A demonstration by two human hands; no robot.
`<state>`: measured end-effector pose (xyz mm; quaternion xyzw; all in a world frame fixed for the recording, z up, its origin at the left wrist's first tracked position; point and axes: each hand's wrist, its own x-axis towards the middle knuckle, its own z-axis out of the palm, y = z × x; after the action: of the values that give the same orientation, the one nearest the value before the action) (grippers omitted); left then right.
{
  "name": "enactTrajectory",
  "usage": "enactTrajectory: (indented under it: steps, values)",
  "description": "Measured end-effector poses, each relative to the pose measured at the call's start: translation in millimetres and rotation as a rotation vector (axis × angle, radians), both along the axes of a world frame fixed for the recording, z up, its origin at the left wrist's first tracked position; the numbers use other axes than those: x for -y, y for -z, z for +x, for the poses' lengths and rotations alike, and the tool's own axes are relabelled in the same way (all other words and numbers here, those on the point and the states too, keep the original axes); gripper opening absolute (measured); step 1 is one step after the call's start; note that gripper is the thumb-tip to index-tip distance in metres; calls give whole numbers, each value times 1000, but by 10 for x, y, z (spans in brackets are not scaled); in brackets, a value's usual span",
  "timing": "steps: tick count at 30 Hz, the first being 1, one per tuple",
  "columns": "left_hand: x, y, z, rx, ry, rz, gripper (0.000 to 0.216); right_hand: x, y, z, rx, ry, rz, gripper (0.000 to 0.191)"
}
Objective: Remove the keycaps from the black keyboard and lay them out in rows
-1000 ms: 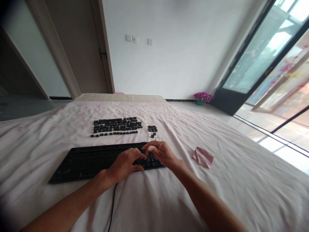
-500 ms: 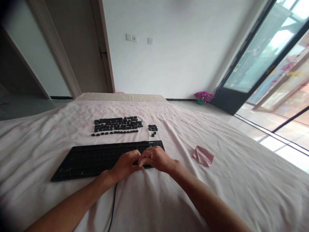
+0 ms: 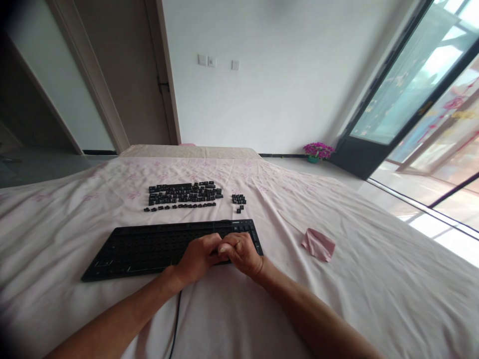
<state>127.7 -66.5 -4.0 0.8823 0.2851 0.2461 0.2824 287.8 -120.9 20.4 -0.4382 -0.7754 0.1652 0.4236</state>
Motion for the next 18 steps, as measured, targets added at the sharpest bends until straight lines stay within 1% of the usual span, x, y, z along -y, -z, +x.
enactTrajectory:
  steps: [4, 6, 10, 14, 16, 18]
  values:
    - [50, -3, 5, 22, 32, 117, 30, 14, 34, -32, -12, 22, 125, 50]
    - [65, -6, 1, 22, 47, 140, 28, 8, 58, -29, 12, 13, 177, 49]
    - [82, 3, -9, 23, 60, 139, 27, 11, 84, -28, 58, 29, 243, 49]
    - [89, 20, -17, 50, 58, 109, 28, 21, 41, -44, 99, 38, 268, 49]
    - [84, 26, -22, 80, 39, 71, 28, 13, 19, -50, 109, 42, 258, 48]
    - [70, 27, -27, 106, 11, 22, 27, -3, 17, -50, 54, 46, 214, 47]
